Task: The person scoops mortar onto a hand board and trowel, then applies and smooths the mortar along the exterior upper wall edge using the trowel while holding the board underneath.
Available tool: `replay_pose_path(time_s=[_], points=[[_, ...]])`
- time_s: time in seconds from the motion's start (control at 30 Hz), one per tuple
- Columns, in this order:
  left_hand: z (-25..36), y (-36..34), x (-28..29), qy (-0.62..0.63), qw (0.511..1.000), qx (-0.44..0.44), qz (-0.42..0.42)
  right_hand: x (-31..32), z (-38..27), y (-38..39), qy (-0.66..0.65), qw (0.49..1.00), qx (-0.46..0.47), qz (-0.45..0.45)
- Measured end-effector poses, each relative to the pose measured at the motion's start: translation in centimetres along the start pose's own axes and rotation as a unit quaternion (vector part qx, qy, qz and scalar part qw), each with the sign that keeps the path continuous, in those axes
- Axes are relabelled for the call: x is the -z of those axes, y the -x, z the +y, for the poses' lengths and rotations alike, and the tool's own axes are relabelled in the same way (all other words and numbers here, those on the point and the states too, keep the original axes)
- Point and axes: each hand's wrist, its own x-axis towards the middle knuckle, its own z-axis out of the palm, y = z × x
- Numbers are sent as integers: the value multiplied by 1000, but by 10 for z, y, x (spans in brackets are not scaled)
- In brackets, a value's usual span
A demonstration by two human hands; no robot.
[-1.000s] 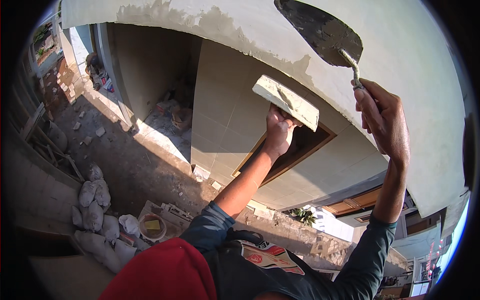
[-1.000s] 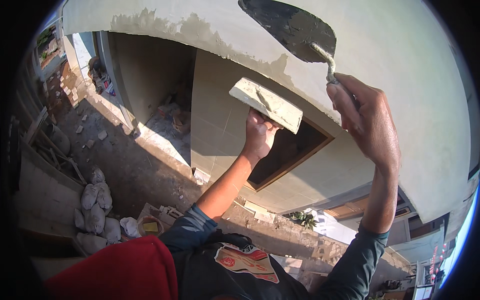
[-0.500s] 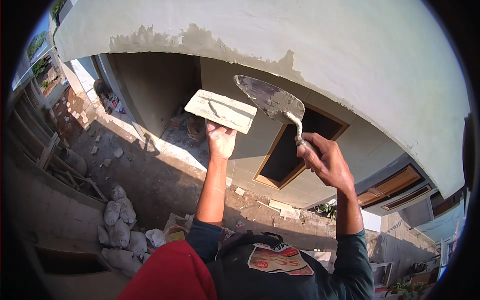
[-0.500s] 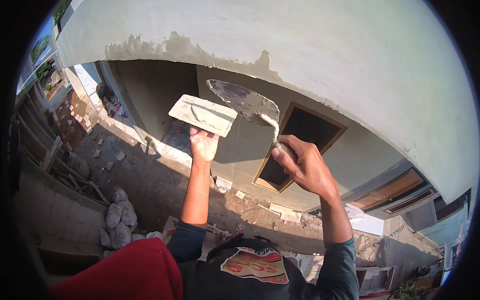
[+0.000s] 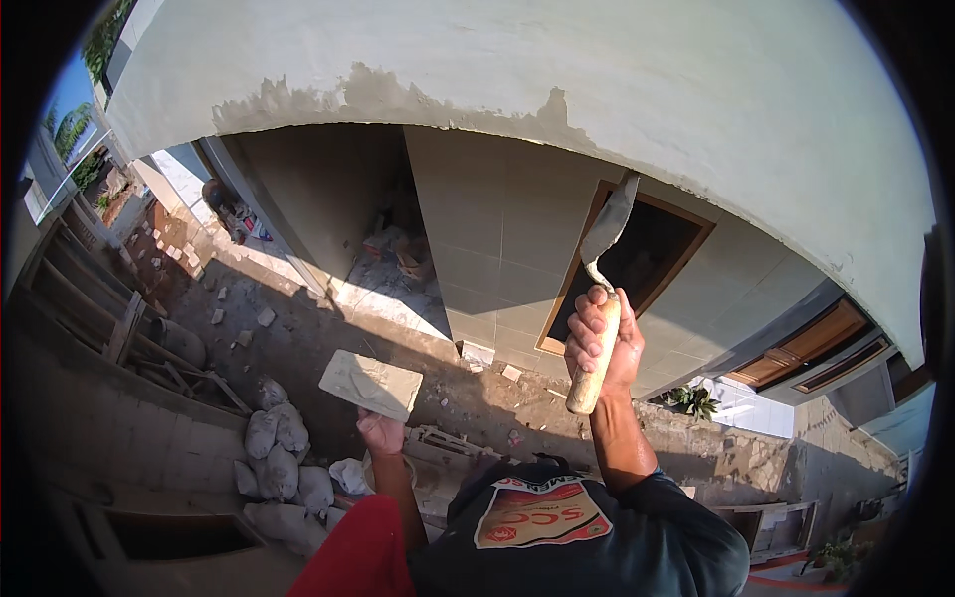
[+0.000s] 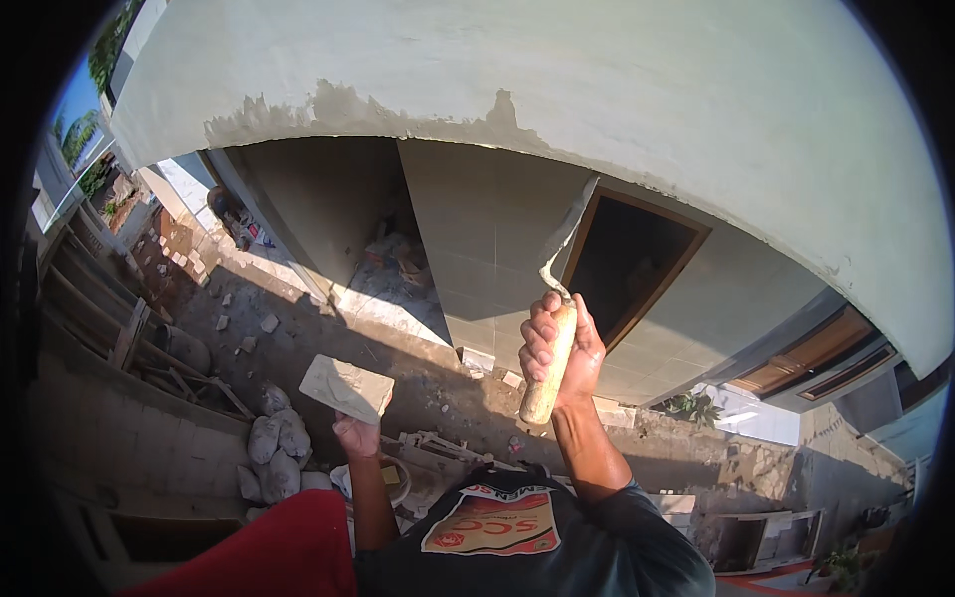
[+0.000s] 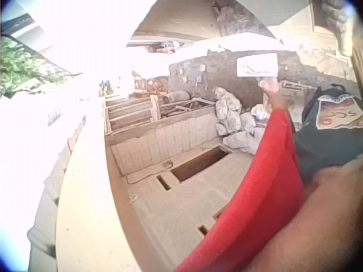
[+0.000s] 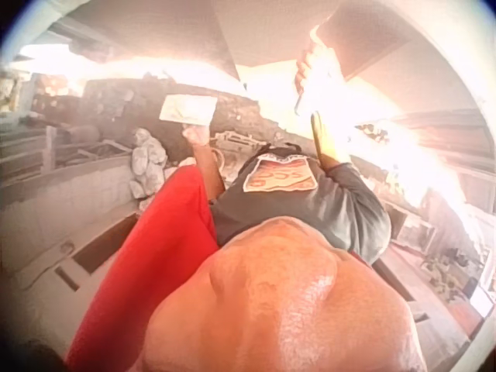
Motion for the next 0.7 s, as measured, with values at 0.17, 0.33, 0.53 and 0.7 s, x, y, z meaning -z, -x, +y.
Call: replay_pose_path(time_s=[0.17, 0.33, 0.53, 0.7], points=[[14, 23, -13, -21, 999, -24, 34, -4, 45, -35, -27, 998, -20, -51], [27, 40, -12, -9, 999, -48, 19, -3, 99, -79, -50, 995, -64, -57], [38, 48, -8, 1, 998, -67, 18, -14, 161, -120, -78, 990, -100, -62], [35, 31, -26, -71, 993, -78, 58, -5, 174, -133, -52, 986, -156, -43]])
